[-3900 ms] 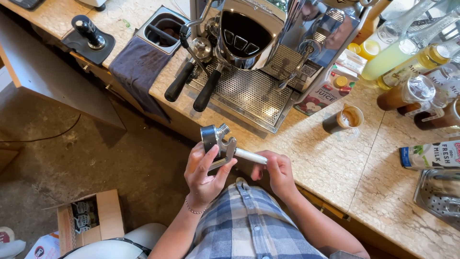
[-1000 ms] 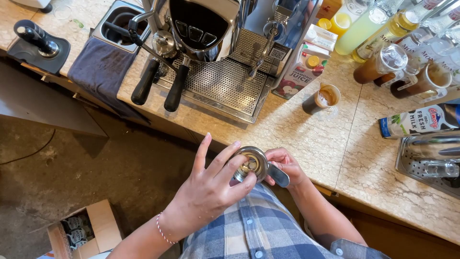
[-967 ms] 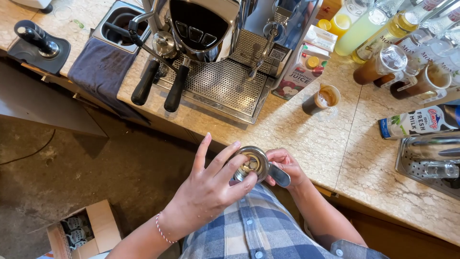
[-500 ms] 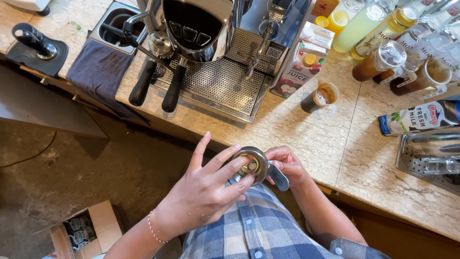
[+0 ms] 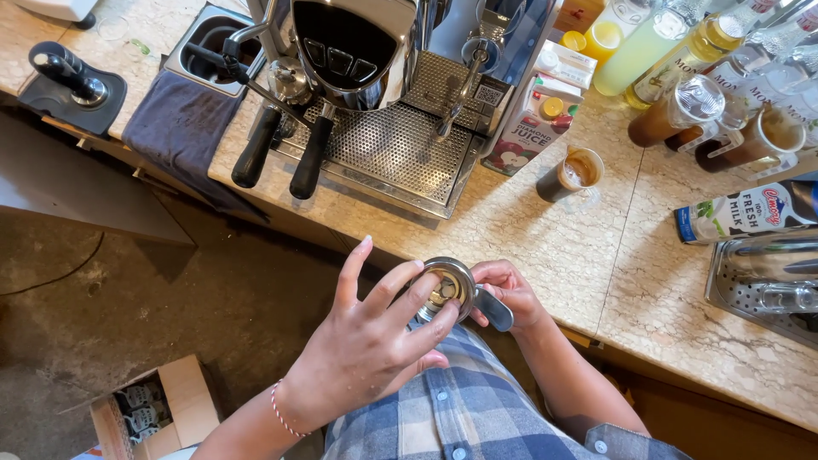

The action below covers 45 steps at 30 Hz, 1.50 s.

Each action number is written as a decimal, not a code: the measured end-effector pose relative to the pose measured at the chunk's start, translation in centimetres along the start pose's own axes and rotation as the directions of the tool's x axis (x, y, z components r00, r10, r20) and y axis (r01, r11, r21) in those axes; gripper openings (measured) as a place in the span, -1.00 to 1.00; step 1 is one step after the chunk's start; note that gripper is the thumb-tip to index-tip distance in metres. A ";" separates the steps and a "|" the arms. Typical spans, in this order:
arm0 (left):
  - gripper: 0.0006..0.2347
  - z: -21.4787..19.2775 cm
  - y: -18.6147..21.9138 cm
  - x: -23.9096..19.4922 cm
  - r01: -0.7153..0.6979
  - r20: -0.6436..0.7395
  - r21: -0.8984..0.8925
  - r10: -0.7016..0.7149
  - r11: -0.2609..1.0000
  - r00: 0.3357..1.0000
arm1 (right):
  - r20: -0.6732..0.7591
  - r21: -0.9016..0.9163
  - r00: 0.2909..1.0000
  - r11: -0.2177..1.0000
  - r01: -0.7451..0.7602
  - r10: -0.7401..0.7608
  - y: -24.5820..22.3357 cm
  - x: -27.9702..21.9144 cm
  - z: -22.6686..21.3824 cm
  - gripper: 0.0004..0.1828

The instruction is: The person washes a metal portafilter under running water, then assembles it with a rubber gasket and a metal lever. They handle the assembled portafilter and move around the coffee shop workspace.

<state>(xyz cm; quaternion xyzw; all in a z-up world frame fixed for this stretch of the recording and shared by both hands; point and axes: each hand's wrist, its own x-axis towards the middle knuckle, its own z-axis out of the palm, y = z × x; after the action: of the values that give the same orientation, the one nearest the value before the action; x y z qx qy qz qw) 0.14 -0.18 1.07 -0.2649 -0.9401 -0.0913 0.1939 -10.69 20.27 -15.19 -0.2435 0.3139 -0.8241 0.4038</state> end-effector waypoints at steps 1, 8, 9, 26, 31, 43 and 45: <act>-0.62 0.1 0.0 0.0 0.009 0.011 -0.011 -0.009 1.000 1.000 | -0.005 -0.010 1.000 1.000 0.013 -0.013 0.0 0.0 -0.1 -0.71; -0.69 1.2 -1.4 0.6 -0.048 -0.073 -0.344 0.024 0.938 0.997 | -0.006 -0.021 1.000 1.000 0.018 -0.018 -0.2 -0.1 0.0 -0.69; -0.69 1.0 -1.5 0.7 -0.049 -0.073 -0.343 0.026 0.938 0.997 | -0.006 -0.022 1.000 1.000 0.020 -0.020 -0.4 0.1 0.3 -0.69; -0.50 2.3 -0.4 0.7 0.064 -0.011 -0.078 -0.065 0.995 0.998 | -0.117 -0.033 0.993 0.999 0.011 -0.015 -0.5 0.5 0.7 -0.63; -0.56 2.3 -1.2 1.2 -0.014 -0.009 -0.228 0.012 0.974 1.000 | -0.105 -0.021 0.993 0.999 0.043 -0.045 -0.1 0.0 -0.2 -0.66; -0.30 5.6 -0.2 2.3 -0.036 -0.199 -0.650 -0.124 0.759 0.972 | -0.069 -0.084 0.987 0.986 0.141 -0.147 0.7 -2.8 -2.2 -0.66; -0.28 6.5 0.3 3.0 -0.095 -0.173 -0.697 -0.038 0.710 0.984 | -0.088 -0.094 0.982 0.983 0.160 -0.169 1.1 -3.7 -1.2 -0.64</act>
<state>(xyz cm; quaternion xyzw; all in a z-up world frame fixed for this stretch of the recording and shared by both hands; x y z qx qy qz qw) -4.13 3.26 -3.60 -0.3244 -0.8098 -0.4615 0.1614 -8.87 23.15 -17.28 -0.2464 0.3472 -0.8509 0.3078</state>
